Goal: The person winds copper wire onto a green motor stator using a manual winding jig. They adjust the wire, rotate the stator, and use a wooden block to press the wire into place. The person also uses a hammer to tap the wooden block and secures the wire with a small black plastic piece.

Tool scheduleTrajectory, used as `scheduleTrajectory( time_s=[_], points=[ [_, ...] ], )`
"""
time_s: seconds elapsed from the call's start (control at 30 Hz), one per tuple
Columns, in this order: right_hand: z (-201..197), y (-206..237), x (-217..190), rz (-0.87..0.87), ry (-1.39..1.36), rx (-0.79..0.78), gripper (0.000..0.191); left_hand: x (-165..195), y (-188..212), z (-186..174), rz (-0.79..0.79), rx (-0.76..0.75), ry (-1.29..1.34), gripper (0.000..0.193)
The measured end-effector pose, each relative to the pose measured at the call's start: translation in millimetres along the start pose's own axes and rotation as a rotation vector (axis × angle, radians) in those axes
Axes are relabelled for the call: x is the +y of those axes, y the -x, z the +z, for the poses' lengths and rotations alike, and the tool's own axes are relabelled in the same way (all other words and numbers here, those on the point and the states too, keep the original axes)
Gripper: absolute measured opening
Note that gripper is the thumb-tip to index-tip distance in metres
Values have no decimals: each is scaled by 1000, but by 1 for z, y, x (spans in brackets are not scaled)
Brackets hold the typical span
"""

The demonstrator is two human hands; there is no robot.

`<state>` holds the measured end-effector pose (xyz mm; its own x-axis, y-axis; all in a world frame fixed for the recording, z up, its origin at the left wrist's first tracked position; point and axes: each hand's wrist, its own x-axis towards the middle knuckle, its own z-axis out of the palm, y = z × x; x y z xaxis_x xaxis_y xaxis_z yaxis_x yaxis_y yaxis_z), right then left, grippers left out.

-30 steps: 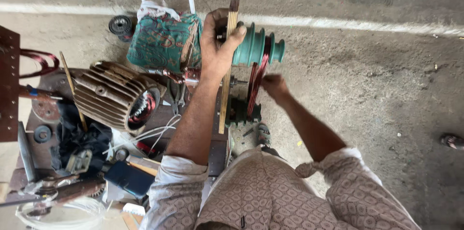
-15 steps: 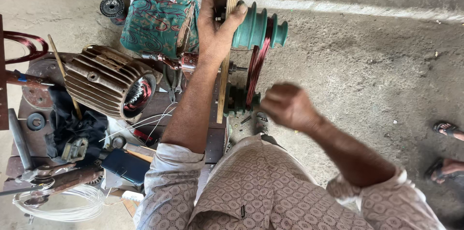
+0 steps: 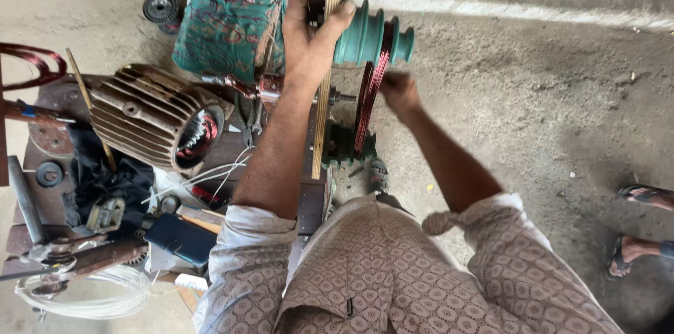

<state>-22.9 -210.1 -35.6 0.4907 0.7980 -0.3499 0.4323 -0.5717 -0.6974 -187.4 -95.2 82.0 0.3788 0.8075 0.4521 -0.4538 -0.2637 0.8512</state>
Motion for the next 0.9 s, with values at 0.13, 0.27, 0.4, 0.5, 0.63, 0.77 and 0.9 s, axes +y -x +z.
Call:
scheduleTrajectory(
  time_s=[0.13, 0.27, 0.4, 0.5, 0.63, 0.77, 0.9],
  points=[
    [58, 83, 58, -241, -91, -43, 24, -8, 5, -4, 48, 23, -73, 48],
    [55, 161, 59, -664, -153, -176, 28, -17, 6, -7, 20, 34, -121, 44],
    [7, 179, 17, -1149, 273, -6, 24, -19, 1, -7, 47, 11, -90, 45],
    [-53, 156, -27, -1349, 535, 215, 23, -16, -1, -7, 24, -36, 45, 42],
    [-135, 78, -80, -1441, 522, 600, 34, -11, -1, -7, 64, -11, -80, 45],
    [-127, -14, -80, -1143, -154, 361, 16, -8, -1, -4, 75, -8, -73, 46],
    [-44, -25, -24, -138, -28, 228, 15, -10, -4, -3, 46, 2, -128, 40]
  ],
)
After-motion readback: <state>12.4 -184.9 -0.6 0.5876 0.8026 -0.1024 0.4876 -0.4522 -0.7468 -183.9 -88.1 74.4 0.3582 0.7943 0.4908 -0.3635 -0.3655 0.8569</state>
